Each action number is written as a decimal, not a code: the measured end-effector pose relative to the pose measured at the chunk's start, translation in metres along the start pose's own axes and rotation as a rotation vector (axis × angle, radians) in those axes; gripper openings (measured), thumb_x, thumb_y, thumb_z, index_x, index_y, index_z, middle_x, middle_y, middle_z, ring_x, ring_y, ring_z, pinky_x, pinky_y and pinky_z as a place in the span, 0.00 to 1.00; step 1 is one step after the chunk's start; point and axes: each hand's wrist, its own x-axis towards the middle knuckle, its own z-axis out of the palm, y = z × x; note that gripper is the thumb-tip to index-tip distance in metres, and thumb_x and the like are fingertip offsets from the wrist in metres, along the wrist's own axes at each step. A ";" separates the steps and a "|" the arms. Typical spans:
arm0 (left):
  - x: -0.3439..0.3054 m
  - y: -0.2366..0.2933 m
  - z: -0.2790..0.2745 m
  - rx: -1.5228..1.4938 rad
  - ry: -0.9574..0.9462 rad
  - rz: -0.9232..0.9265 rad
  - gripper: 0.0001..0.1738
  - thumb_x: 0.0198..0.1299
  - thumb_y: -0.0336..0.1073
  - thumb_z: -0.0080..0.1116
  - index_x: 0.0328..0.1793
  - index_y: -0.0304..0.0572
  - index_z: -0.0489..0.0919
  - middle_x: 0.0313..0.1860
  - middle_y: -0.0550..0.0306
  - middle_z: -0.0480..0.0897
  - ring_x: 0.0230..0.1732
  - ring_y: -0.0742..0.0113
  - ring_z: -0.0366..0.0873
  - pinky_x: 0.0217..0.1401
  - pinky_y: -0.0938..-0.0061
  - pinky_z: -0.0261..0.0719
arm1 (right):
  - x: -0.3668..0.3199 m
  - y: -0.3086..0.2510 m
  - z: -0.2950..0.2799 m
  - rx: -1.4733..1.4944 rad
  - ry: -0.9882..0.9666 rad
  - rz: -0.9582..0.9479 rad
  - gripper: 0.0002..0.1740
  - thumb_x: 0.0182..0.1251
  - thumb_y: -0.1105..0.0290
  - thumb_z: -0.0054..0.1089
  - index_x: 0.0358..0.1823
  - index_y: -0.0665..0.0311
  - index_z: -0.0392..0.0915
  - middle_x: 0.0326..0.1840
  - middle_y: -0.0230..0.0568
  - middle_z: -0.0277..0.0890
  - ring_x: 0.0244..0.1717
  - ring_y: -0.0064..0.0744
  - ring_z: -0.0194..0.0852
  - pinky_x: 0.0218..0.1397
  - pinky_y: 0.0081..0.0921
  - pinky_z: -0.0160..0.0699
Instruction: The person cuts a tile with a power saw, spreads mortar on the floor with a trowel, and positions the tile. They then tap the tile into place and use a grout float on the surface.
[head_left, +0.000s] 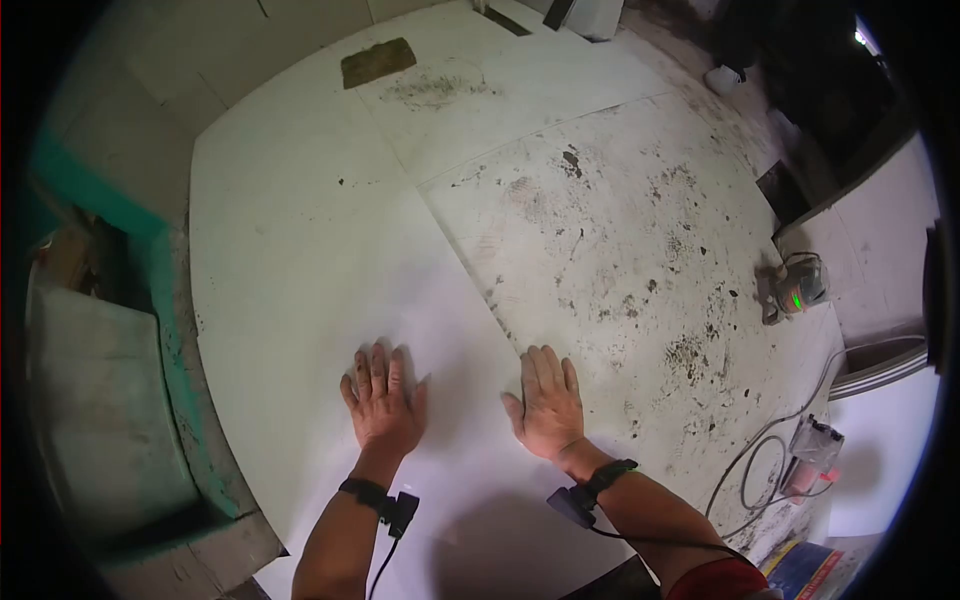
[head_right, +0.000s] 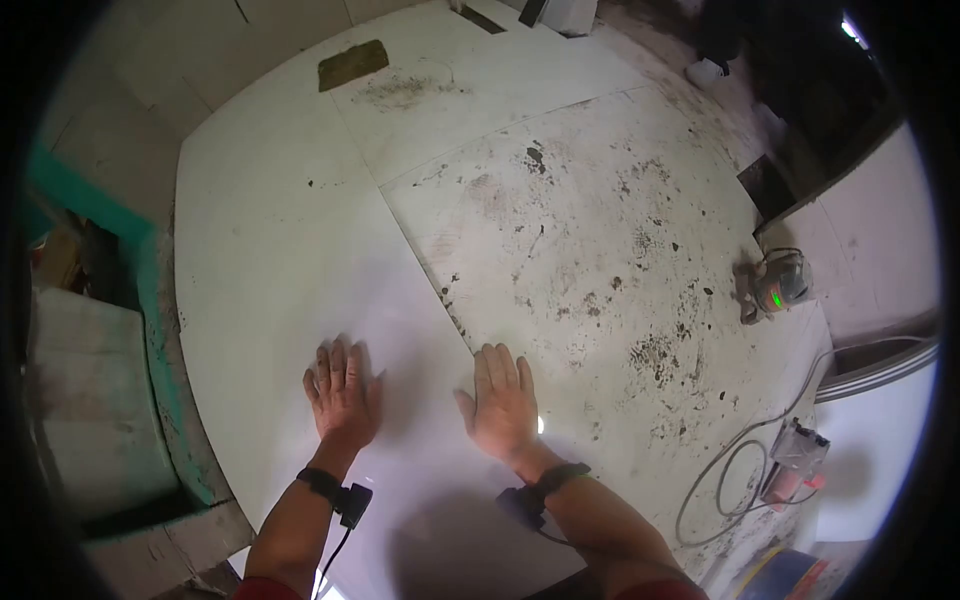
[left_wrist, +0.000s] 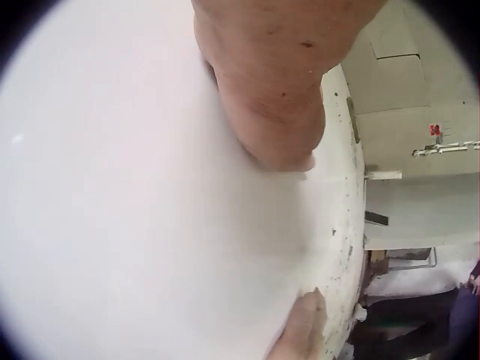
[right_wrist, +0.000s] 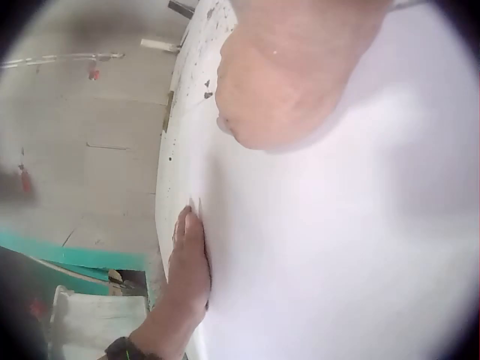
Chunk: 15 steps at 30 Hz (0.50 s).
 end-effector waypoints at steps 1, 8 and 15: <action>-0.001 -0.001 -0.003 -0.003 -0.033 0.001 0.37 0.64 0.49 0.49 0.77 0.48 0.56 0.79 0.46 0.53 0.80 0.44 0.43 0.77 0.43 0.36 | -0.001 0.000 -0.001 0.002 -0.018 0.013 0.34 0.65 0.58 0.57 0.65 0.76 0.63 0.69 0.55 0.61 0.72 0.54 0.54 0.72 0.56 0.51; 0.012 -0.004 -0.017 -0.089 -0.205 -0.022 0.38 0.62 0.51 0.50 0.77 0.47 0.57 0.80 0.44 0.51 0.81 0.39 0.38 0.77 0.39 0.30 | 0.012 0.003 -0.001 0.014 -0.140 0.003 0.41 0.61 0.55 0.59 0.69 0.75 0.58 0.72 0.55 0.53 0.73 0.59 0.50 0.72 0.62 0.46; 0.122 -0.023 -0.003 -0.174 -0.077 0.042 0.39 0.62 0.55 0.53 0.75 0.45 0.61 0.77 0.41 0.55 0.78 0.39 0.47 0.74 0.35 0.41 | 0.015 0.003 0.004 0.000 -0.248 0.067 0.44 0.57 0.51 0.58 0.69 0.75 0.58 0.73 0.52 0.49 0.73 0.59 0.49 0.74 0.62 0.43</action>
